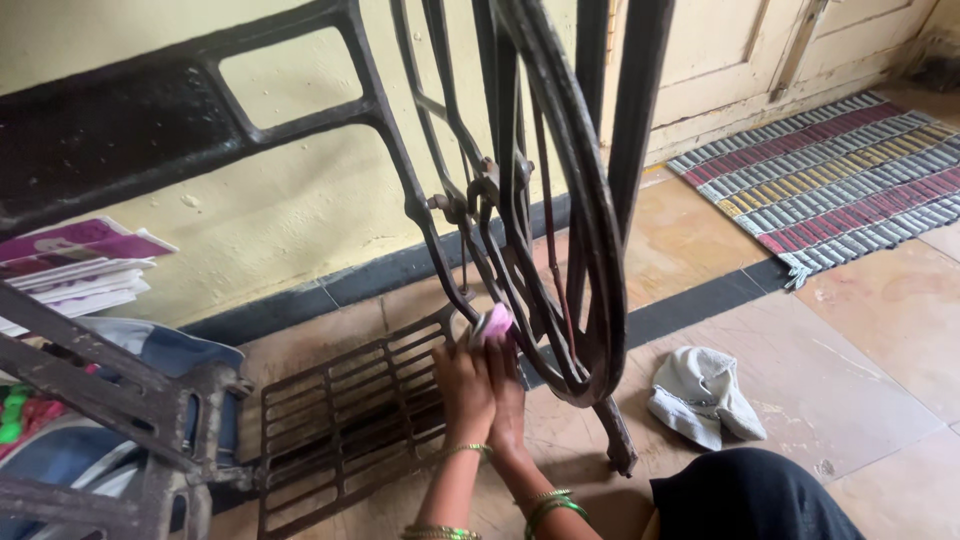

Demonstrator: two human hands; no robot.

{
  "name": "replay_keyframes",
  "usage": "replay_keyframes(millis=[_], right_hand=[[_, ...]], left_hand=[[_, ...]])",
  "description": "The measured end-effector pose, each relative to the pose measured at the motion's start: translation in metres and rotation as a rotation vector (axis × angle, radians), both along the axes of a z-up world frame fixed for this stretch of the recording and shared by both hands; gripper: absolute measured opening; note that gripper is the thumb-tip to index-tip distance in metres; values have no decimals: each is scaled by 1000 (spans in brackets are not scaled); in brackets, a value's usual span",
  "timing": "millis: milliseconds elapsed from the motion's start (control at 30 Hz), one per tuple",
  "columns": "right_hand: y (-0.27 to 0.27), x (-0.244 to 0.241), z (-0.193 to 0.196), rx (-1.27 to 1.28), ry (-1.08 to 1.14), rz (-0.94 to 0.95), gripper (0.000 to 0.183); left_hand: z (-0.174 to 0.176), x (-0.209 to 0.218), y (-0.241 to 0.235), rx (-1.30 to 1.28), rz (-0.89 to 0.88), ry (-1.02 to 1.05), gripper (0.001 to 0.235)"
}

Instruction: The person cleans the metal base and frame of a sewing machine using a cloth. They wipe the foot pedal, the large wheel, and the surrounding metal supports.

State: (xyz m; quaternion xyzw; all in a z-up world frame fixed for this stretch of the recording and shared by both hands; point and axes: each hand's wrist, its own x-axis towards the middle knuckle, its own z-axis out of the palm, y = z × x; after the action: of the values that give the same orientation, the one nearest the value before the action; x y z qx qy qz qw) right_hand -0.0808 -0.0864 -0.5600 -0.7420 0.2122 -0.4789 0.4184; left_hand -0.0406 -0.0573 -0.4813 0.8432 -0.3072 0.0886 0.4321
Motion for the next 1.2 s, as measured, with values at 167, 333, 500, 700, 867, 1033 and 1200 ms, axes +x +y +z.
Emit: replay_keyframes(millis=[167,333,500,700,867,1033,1200], right_hand=[[17,-58,-18,178,305,13,46],[29,-107,1,757,284,-139,42],[16,-66,20,229,40,-244,36],[9,-26,26,198,40,-281,38],[-9,-36,38,89,168,-152,37],[-13,-67,68,375,446,122,36],[20,-73,54,172,48,-150,44]], left_hand=[[-38,-36,26,70,24,322,29],[-46,-64,12,-22,46,63,34],[-31,-49,16,-286,54,244,33],[-20,-29,22,-450,-33,603,48],[-48,-22,22,-469,-74,663,51],[-62,-16,31,-603,-161,651,62],[-71,-3,40,-880,1,976,54]])
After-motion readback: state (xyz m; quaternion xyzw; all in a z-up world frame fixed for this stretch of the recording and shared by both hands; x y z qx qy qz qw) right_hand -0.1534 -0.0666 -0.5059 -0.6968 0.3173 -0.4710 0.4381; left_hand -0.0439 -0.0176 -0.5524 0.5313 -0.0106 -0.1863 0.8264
